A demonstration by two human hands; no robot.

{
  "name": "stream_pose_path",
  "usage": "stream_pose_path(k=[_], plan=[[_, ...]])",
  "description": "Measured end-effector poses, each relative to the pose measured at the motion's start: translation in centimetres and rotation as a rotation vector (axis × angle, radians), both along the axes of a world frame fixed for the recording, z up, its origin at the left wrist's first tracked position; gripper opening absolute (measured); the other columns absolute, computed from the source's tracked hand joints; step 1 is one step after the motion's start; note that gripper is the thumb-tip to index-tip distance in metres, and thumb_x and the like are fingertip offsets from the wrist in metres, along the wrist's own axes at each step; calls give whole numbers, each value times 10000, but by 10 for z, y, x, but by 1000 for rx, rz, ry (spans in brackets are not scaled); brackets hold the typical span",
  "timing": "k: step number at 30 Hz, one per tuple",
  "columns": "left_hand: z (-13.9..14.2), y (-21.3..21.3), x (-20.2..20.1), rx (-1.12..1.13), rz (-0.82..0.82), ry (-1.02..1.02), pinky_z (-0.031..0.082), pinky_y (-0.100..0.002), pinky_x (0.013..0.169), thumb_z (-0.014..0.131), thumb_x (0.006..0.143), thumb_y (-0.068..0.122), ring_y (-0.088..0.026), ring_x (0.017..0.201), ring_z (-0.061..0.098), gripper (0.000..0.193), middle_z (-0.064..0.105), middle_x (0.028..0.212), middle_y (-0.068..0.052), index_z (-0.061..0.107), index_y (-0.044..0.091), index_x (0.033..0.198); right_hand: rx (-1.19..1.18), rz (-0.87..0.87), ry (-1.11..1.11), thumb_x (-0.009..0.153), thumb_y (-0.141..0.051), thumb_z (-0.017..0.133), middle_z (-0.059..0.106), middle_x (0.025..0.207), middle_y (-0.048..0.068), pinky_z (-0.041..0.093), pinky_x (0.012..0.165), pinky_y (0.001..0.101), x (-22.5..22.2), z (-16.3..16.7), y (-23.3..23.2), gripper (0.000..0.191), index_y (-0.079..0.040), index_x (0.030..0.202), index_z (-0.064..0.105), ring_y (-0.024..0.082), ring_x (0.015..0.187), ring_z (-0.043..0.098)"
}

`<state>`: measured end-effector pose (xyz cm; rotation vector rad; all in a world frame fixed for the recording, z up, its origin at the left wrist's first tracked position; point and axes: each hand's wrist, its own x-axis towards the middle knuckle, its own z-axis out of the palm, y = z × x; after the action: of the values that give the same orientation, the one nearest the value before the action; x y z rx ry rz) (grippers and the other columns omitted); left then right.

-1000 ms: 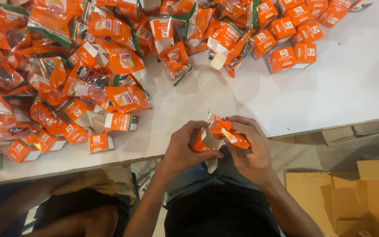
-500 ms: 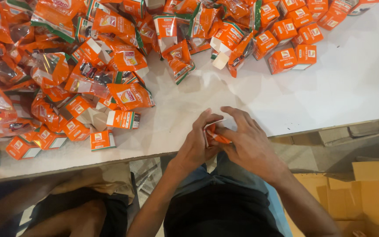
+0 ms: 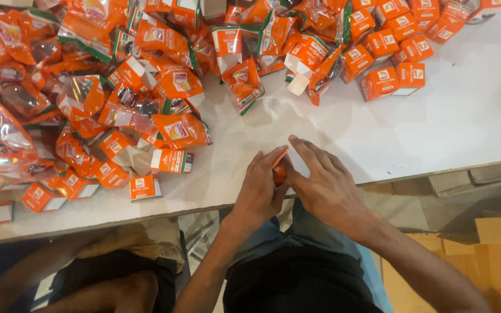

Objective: The person sits at a table covered with small orange cardboard boxes and folds them closed one at a time, pressing the flaps together by hand. They occasionally reach into the pile to pick up a new unfolded box and set the finished box back on the table.

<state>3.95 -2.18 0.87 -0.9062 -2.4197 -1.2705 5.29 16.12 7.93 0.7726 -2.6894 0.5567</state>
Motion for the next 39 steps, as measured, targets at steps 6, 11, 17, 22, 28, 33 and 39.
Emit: stream_pose_path(k=[6, 11, 17, 22, 28, 33, 39], plan=[[6, 2, 0, -38, -12, -67, 332, -497, 1179, 736, 783, -51, -350, 1429, 475, 849, 476, 1527, -147, 343, 65, 1527, 13, -135, -181, 739, -107, 708, 592, 1392, 119, 528, 954, 452, -15, -9, -13, 221, -115, 955, 757, 302, 1261, 581], [1, 4, 2, 29, 45, -153, 386, -472, 1078, 785, 780, -44, -326, 1283, 572, 834, 564, 1386, -110, 397, 76, 1509, -276, -254, -215, 915, -116, 711, 647, 1401, 74, 592, 851, 409, -7, -26, -18, 156, -96, 1066, 744, 278, 1106, 692], [-7, 7, 5, 272, 185, -174, 578, -385, 927, 843, 822, -19, -338, 1108, 689, 730, 622, 1257, -182, 429, 43, 1420, -191, -96, 4, 917, -146, 711, 587, 1435, 182, 588, 817, 409, -4, -14, -8, 257, -88, 1165, 747, 314, 1068, 698], [-8, 9, 18, 275, 318, -238, 598, -361, 942, 870, 814, 28, -309, 1119, 736, 626, 696, 1272, -185, 512, 43, 1328, -29, -154, -138, 906, -321, 678, 560, 1391, 226, 555, 800, 473, -7, 7, -13, 264, -123, 1074, 724, 363, 1096, 658], [-6, 6, 19, 180, 304, -61, 601, -378, 967, 844, 819, 34, -345, 1190, 708, 556, 674, 1336, -193, 585, 64, 1310, -74, -66, -287, 923, -313, 700, 625, 1295, 155, 553, 845, 485, -14, -8, -10, 373, -100, 1222, 637, 345, 1088, 663], [0, -1, 13, 184, 312, -130, 612, -361, 939, 890, 814, 106, -311, 1159, 729, 610, 703, 1282, -138, 586, 100, 1342, -555, -52, -321, 882, -192, 799, 687, 1253, 93, 590, 884, 423, -1, -34, 3, 597, -46, 1384, 512, 330, 1109, 704], [9, -15, 5, -124, 105, -208, 583, -403, 892, 778, 842, 63, -368, 1148, 673, 611, 601, 1385, -205, 561, 10, 1411, -335, -13, -238, 821, -155, 813, 640, 1303, 120, 596, 764, 390, -4, -39, 5, 467, -114, 1254, 645, 298, 1005, 723]])
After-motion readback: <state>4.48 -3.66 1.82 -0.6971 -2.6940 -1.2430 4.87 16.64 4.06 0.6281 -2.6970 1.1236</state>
